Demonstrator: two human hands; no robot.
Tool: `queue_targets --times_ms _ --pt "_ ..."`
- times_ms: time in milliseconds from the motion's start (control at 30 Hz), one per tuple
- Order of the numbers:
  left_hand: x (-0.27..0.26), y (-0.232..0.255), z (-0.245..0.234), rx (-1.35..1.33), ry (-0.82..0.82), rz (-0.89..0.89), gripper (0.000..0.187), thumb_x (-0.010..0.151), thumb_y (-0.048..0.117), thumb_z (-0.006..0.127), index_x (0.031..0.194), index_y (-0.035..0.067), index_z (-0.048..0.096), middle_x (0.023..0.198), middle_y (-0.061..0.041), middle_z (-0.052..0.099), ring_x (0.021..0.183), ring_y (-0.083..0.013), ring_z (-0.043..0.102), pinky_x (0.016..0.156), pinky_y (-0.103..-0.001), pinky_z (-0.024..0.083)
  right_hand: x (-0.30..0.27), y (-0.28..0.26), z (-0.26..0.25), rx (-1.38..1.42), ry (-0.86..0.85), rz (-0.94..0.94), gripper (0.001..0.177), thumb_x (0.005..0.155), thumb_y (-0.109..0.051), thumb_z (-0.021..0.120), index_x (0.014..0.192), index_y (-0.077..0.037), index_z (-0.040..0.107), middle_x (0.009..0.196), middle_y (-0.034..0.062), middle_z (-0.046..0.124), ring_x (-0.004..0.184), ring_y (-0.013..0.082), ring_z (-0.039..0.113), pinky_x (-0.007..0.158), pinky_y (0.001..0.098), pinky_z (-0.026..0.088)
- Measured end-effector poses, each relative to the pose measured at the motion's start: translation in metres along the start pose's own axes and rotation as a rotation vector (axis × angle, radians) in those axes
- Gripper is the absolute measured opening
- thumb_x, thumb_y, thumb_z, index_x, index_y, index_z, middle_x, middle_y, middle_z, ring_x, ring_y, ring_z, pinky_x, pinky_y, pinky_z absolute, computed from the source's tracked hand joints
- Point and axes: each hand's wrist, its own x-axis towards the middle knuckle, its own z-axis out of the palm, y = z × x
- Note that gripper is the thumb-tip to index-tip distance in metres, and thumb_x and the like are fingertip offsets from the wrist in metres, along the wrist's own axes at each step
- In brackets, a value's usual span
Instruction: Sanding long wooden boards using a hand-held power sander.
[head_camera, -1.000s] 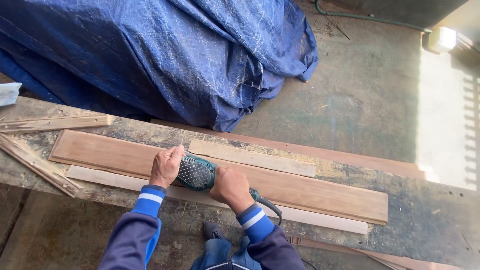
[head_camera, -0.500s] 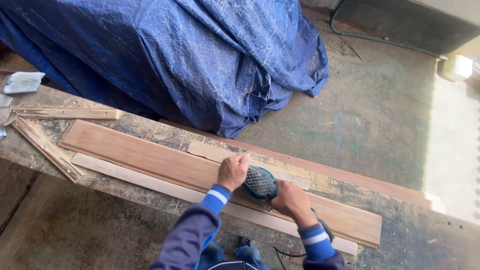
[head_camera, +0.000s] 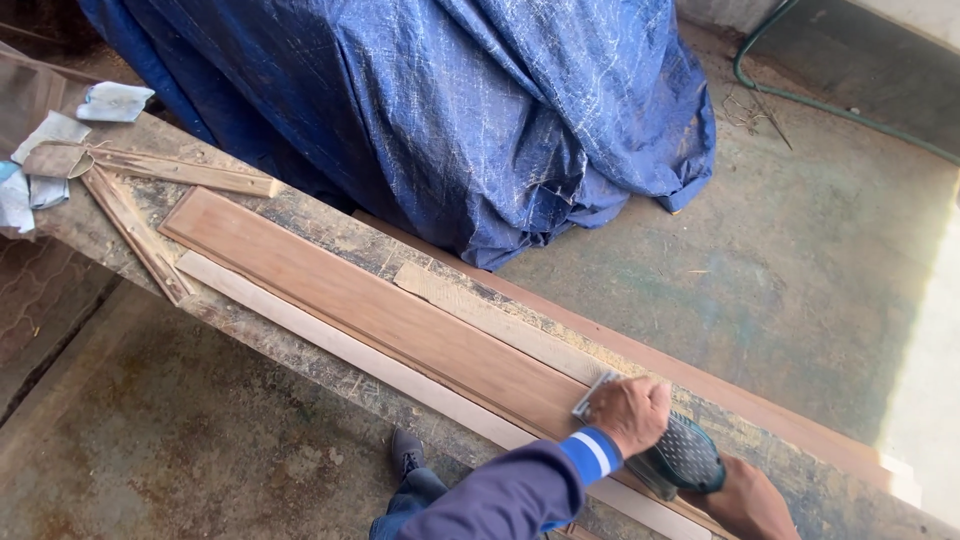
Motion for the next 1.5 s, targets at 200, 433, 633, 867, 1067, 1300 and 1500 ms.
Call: queue_targets --times_ms 200,433,633,867,1067,1300,1500 --pt "-0.010 0.025 0.015 0.021 0.002 -0.063 0.048 0.103 0.039 0.046 0.079 0.004 0.068 0.075 -0.025 0.068 0.070 -0.0394 0.069 0.068 -0.050 0.055 0.034 0.068 0.021 -0.025 -0.001 0.036 0.064 0.061 -0.041 0.095 0.117 -0.018 0.075 0.102 0.0108 0.085 0.103 0.0255 0.082 0.097 0.0392 0.061" --pt "-0.009 0.007 -0.026 -0.014 0.080 -0.048 0.045 0.102 0.039 0.049 0.081 0.005 0.069 0.081 -0.023 0.071 0.078 -0.0410 0.070 0.073 -0.050 0.054 0.015 -0.006 0.012 -0.034 -0.004 0.051 0.063 0.062 -0.038 0.095 0.118 -0.018 0.076 0.103 0.0108 0.085 0.105 0.0251 0.081 0.098 0.0391 0.061" --pt "-0.011 -0.030 -0.091 -0.005 0.136 -0.091 0.042 0.102 0.038 0.051 0.081 0.005 0.068 0.082 -0.023 0.070 0.081 -0.0418 0.069 0.076 -0.050 0.054 0.009 -0.088 0.015 0.026 0.048 -0.066 0.052 0.062 -0.035 0.092 0.108 -0.014 0.078 0.095 0.0129 0.085 0.099 0.0273 0.082 0.092 0.0403 0.061" --pt "-0.012 -0.068 -0.217 0.004 0.208 -0.069 0.043 0.100 0.039 0.049 0.078 0.007 0.067 0.080 -0.022 0.070 0.080 -0.0426 0.068 0.075 -0.052 0.053 -0.011 -0.234 0.016 -0.077 0.041 -0.124 0.048 0.063 -0.041 0.089 0.099 -0.012 0.077 0.091 0.0147 0.082 0.093 0.0299 0.080 0.088 0.0410 0.060" --pt "0.005 -0.118 -0.332 0.027 0.187 -0.107 0.049 0.102 0.041 0.043 0.072 0.008 0.063 0.069 -0.019 0.066 0.066 -0.0364 0.067 0.065 -0.050 0.053 -0.009 -0.364 0.025 -0.079 0.053 -0.216 0.046 0.064 -0.040 0.086 0.098 -0.013 0.075 0.091 0.0127 0.080 0.089 0.0299 0.078 0.083 0.0408 0.061" --pt "0.029 -0.180 -0.450 0.363 0.029 -0.065 0.038 0.096 0.038 0.047 0.085 0.013 0.073 0.087 -0.020 0.071 0.083 -0.0448 0.068 0.074 -0.056 0.054 -0.041 -0.497 0.035 0.041 0.133 -0.323 0.035 0.071 -0.029 0.075 0.103 -0.015 0.076 0.095 0.0175 0.076 0.091 0.0361 0.074 0.082 0.0467 0.059" --pt "0.028 -0.190 -0.525 0.236 0.156 -0.194 0.052 0.094 0.051 0.052 0.089 0.006 0.078 0.086 -0.023 0.073 0.085 -0.0393 0.073 0.075 -0.046 0.053 -0.044 -0.564 0.071 0.151 0.282 -0.383 0.028 0.070 -0.020 0.071 0.093 -0.004 0.072 0.088 0.0235 0.072 0.085 0.0409 0.073 0.076 0.0499 0.059"
